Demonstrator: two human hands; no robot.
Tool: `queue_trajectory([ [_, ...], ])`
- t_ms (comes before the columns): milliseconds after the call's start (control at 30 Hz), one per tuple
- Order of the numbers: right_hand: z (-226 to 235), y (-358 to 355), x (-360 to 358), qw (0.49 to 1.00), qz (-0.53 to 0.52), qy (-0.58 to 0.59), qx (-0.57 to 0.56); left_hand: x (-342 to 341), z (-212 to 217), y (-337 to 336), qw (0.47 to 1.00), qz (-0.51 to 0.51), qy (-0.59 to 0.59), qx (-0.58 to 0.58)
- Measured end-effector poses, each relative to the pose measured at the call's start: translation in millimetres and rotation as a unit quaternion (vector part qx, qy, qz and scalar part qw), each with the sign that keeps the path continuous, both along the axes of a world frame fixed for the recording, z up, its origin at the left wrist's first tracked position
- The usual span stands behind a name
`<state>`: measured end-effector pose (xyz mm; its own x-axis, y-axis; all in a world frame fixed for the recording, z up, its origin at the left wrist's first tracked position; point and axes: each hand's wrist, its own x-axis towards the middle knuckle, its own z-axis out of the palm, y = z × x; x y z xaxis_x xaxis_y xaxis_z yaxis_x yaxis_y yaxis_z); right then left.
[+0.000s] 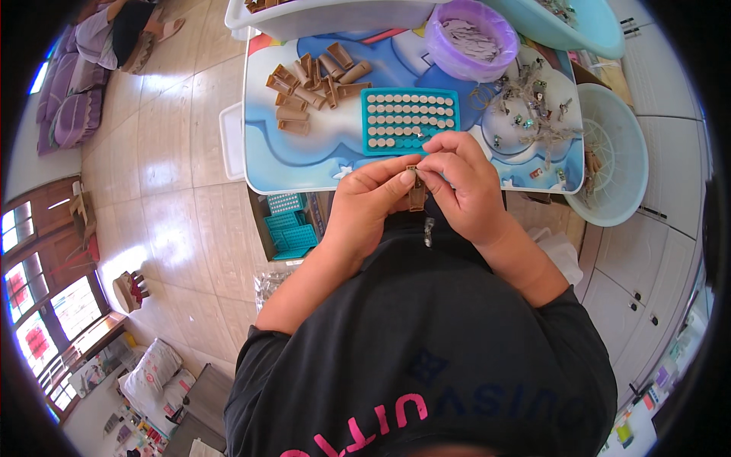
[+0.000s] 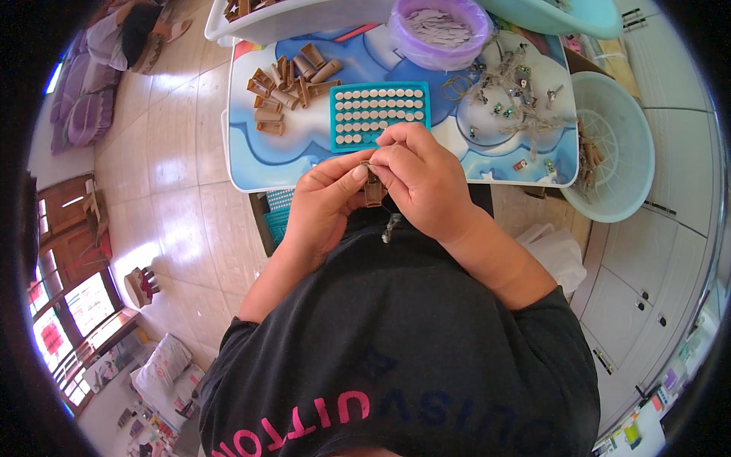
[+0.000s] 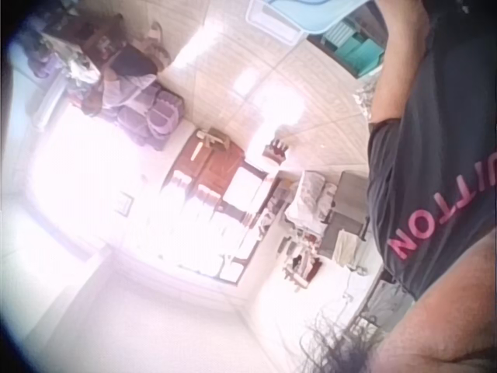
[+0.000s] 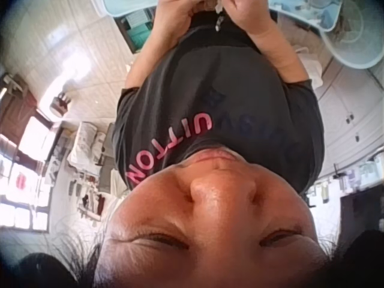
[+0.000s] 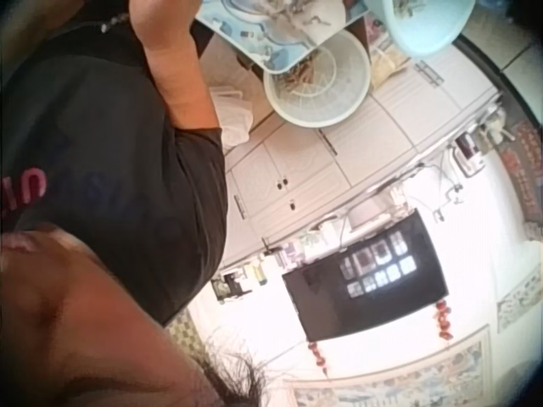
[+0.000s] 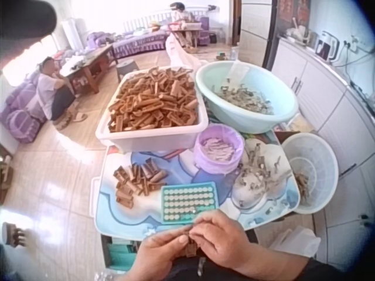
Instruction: The person assembles small plastic parts by hand, then places the assembled components into a blue organizing tray.
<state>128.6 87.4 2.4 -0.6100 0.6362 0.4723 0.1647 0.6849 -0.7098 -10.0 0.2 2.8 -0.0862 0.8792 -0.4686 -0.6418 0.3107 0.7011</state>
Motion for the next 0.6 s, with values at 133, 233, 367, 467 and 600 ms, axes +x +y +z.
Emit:
queue_trajectory([
  [133,-6,-2,-1,1.000,0.012,0.015,-0.007,3,-2,-1,0.999,0.022,0.047,0.008],
  [233,-5,-11,0,0.986,-0.027,0.054,-0.152,4,-5,1,0.995,0.069,0.072,0.014],
  [367,-3,-19,3,0.960,0.000,-0.015,-0.279,3,-7,1,0.993,0.089,0.075,0.011],
  [467,-2,-25,4,0.960,0.025,-0.008,-0.278,4,-6,1,0.991,0.103,0.089,0.019],
  [600,-6,-26,5,0.984,0.021,0.015,-0.178,4,-4,1,0.988,0.108,0.108,0.025],
])
